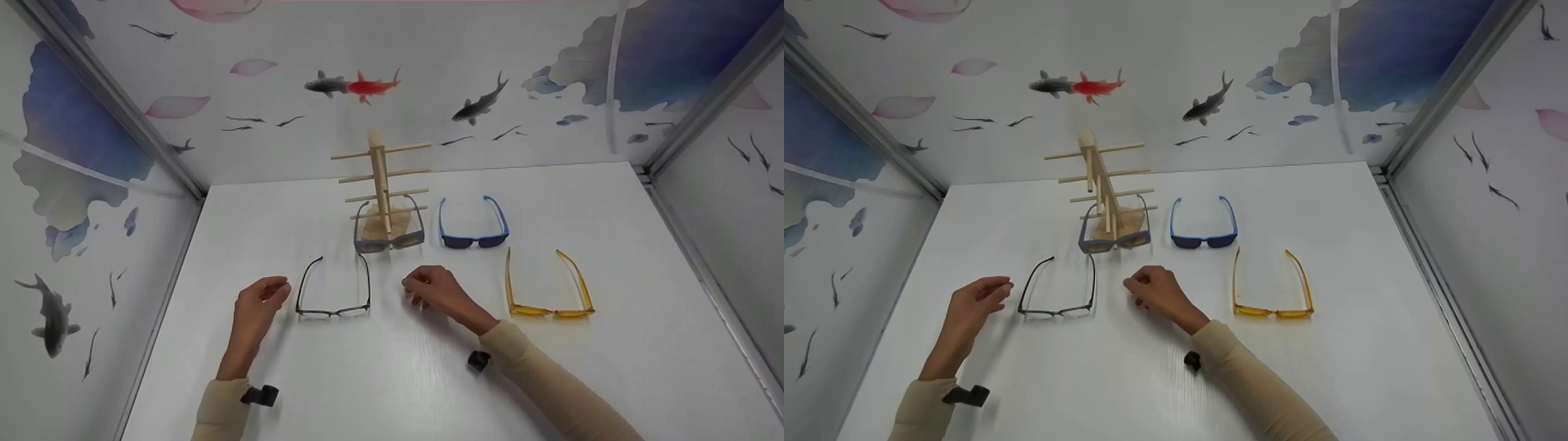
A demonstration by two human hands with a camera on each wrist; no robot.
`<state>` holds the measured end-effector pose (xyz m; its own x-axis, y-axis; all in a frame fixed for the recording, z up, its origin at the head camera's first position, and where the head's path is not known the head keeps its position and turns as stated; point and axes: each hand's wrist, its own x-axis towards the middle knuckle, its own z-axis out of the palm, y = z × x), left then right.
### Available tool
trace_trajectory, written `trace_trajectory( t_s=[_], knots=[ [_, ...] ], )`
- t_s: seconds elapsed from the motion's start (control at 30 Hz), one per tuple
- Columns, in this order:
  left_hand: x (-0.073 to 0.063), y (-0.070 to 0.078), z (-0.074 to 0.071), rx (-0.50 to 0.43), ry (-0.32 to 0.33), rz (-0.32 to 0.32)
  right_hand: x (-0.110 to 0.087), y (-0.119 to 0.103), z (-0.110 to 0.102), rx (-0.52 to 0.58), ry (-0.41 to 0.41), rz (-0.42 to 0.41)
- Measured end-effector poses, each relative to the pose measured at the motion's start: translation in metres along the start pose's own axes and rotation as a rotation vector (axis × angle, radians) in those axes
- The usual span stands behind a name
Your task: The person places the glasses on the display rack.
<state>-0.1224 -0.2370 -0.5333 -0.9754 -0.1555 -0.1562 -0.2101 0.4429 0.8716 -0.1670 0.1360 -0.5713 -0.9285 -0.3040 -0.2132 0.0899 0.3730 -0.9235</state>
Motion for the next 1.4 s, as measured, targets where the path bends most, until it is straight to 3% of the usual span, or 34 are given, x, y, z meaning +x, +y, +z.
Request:
trace_trajectory(
  t_s=[0.43,0.73,1.4],
  knots=[
    [-0.001,-0.028,0.004,0.005,-0.015,-0.072,-0.004,0.010,0.025,0.086,-0.030,0.000],
    [-0.004,-0.039,0.013,-0.039,-0.032,-0.097,-0.010,0.014,0.036,0.118,-0.029,0.008],
    [0.001,-0.035,0.015,-0.071,-0.034,-0.090,-0.005,0.008,0.043,0.167,-0.073,-0.031]
  ],
)
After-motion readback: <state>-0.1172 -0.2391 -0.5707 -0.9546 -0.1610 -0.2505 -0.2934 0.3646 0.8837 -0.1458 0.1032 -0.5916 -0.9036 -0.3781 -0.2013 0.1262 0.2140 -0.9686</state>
